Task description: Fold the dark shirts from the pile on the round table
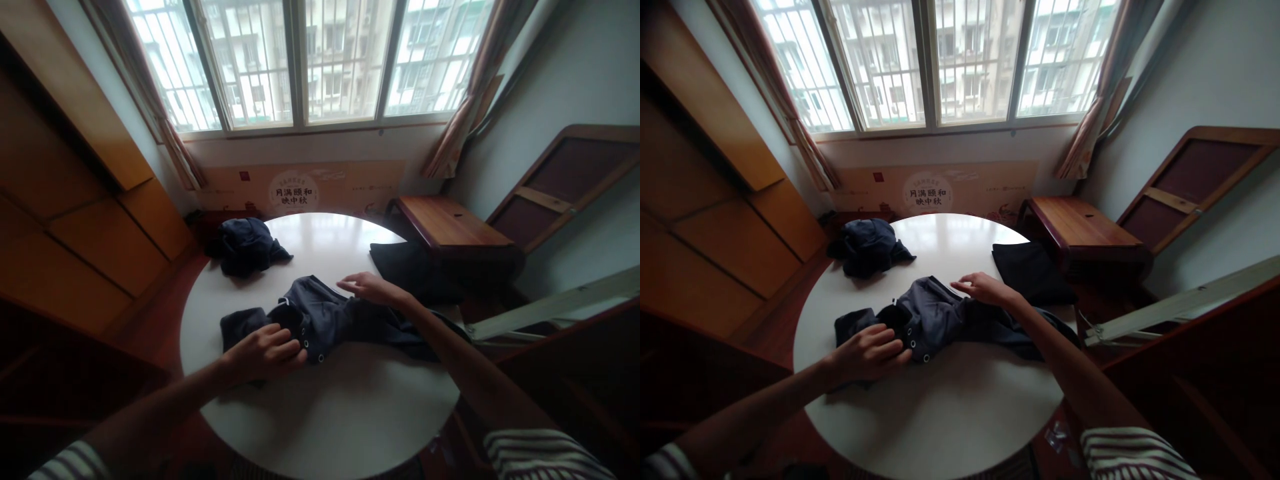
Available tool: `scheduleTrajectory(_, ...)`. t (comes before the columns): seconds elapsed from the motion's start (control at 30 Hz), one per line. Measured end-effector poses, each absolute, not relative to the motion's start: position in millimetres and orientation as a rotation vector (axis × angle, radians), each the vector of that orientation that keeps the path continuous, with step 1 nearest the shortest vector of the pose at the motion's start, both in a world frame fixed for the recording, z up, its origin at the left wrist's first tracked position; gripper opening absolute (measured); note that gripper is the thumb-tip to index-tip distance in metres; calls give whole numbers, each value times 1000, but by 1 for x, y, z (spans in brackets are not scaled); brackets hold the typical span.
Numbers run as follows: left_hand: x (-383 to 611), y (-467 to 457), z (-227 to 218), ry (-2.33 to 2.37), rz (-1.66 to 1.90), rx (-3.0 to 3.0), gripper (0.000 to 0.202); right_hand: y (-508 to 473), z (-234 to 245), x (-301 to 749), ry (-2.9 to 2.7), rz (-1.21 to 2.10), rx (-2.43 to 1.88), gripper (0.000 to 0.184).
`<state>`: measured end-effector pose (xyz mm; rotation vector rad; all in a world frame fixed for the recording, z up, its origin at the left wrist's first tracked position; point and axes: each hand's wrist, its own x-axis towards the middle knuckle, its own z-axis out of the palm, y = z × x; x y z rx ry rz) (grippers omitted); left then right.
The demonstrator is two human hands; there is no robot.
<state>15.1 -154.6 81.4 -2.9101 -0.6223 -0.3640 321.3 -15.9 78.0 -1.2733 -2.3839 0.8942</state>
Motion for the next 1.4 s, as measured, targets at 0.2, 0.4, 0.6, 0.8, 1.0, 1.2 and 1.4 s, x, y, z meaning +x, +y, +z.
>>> scheduleTrajectory(0.2, 7, -148, 89, -946, -346, -3359, 17, -26, 73, 303, -2526, 783, -1399, 82)
scheduleTrajectory(0.4, -10, -133, 85, -1735, -638, -2949, 78, -29, 72, 294, -2524, 885, -1232, 23)
scheduleTrajectory(0.6, -30, -123, 91, -1623, -562, -3262, 26, -43, 110, 333, -2002, 1055, -1123, 20)
scheduleTrajectory(0.8, -43, -87, 130, -1635, -1283, -2485, 28, -64, 148, 358, -2189, 1658, -1090, 33)
scheduleTrajectory(1.0, 5, -83, 156, -1120, -1158, -2882, 33, -40, 126, 302, -2093, 1210, -945, 73)
scheduleTrajectory(1.2, 17, -66, 162, -1421, -1301, -2713, 34, -38, 101, 275, -1892, 1377, -715, 34)
scheduleTrajectory(1.4, -21, -54, 135, -1674, -910, -3191, 27, -45, 112, 303, -1427, 1513, -751, 40)
